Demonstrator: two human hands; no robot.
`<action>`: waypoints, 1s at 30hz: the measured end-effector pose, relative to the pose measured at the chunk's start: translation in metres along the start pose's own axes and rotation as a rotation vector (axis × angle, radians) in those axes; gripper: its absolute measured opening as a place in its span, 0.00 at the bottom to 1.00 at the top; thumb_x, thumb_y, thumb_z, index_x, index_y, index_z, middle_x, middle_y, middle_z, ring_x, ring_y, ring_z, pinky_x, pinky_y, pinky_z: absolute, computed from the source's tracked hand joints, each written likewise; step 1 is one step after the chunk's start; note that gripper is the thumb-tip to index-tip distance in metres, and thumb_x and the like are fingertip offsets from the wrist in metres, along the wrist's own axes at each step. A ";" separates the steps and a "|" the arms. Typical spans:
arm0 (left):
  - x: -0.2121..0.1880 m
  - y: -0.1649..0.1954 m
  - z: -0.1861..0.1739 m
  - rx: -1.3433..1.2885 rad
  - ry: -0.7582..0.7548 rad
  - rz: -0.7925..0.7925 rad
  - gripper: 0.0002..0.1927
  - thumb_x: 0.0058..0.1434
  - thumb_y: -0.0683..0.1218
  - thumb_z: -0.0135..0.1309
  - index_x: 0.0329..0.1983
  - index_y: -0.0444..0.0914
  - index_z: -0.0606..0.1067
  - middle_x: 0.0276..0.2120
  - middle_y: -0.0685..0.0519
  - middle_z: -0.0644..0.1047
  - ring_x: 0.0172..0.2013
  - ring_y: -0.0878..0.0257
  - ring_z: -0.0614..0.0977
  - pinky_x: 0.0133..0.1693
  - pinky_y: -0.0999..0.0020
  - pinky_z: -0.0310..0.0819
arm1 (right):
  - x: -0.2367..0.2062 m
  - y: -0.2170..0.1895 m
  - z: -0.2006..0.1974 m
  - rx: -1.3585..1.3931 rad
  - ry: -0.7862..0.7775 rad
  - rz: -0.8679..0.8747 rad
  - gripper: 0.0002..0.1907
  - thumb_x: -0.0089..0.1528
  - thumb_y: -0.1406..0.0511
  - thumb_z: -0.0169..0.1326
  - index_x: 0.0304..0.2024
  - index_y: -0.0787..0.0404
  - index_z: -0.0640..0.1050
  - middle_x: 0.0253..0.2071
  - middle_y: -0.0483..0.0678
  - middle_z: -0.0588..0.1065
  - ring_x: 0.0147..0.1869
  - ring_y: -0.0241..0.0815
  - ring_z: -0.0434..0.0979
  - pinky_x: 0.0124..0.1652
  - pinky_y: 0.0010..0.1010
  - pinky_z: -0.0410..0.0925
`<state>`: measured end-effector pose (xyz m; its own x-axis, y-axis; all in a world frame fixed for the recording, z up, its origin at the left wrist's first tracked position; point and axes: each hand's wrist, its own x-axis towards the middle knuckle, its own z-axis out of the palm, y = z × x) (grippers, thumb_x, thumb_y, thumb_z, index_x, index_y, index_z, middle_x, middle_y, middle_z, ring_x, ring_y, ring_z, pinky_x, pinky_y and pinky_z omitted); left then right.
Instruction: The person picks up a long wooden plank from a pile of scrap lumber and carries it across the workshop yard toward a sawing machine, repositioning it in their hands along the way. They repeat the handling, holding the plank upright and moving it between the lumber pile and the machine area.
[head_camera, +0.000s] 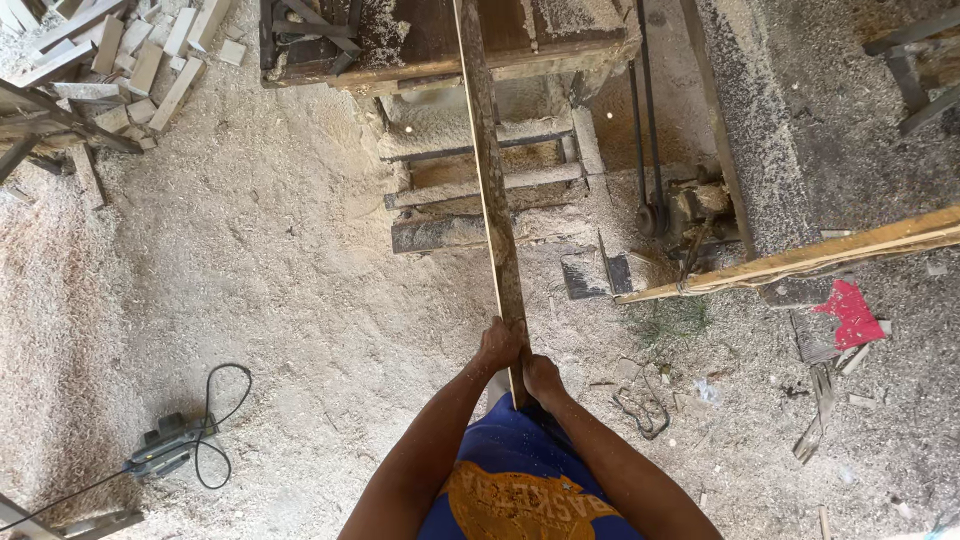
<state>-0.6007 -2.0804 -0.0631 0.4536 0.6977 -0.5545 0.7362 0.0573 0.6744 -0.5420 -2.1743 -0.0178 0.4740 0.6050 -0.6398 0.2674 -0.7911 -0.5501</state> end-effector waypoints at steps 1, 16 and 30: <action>0.003 0.001 -0.001 0.004 0.015 0.009 0.36 0.69 0.64 0.49 0.54 0.24 0.64 0.45 0.22 0.75 0.49 0.28 0.78 0.51 0.44 0.74 | 0.003 -0.002 -0.001 0.005 0.004 0.006 0.43 0.69 0.39 0.31 0.33 0.67 0.82 0.34 0.65 0.80 0.42 0.64 0.81 0.43 0.50 0.71; 0.041 0.027 -0.023 -0.072 0.004 -0.039 0.34 0.67 0.61 0.50 0.53 0.24 0.65 0.47 0.23 0.76 0.51 0.31 0.79 0.52 0.45 0.76 | 0.050 -0.019 -0.012 0.072 0.003 -0.006 0.41 0.69 0.40 0.31 0.34 0.66 0.82 0.35 0.63 0.80 0.43 0.62 0.81 0.45 0.49 0.71; 0.074 0.044 -0.040 -0.048 -0.021 -0.067 0.32 0.68 0.59 0.49 0.55 0.24 0.64 0.46 0.22 0.76 0.50 0.30 0.80 0.49 0.44 0.78 | 0.080 -0.042 -0.023 0.038 0.014 -0.057 0.40 0.70 0.41 0.33 0.33 0.66 0.82 0.33 0.64 0.80 0.42 0.62 0.81 0.42 0.49 0.71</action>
<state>-0.5550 -1.9975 -0.0553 0.4148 0.6759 -0.6092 0.7407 0.1381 0.6575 -0.4959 -2.0945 -0.0338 0.4705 0.6474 -0.5996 0.2623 -0.7514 -0.6055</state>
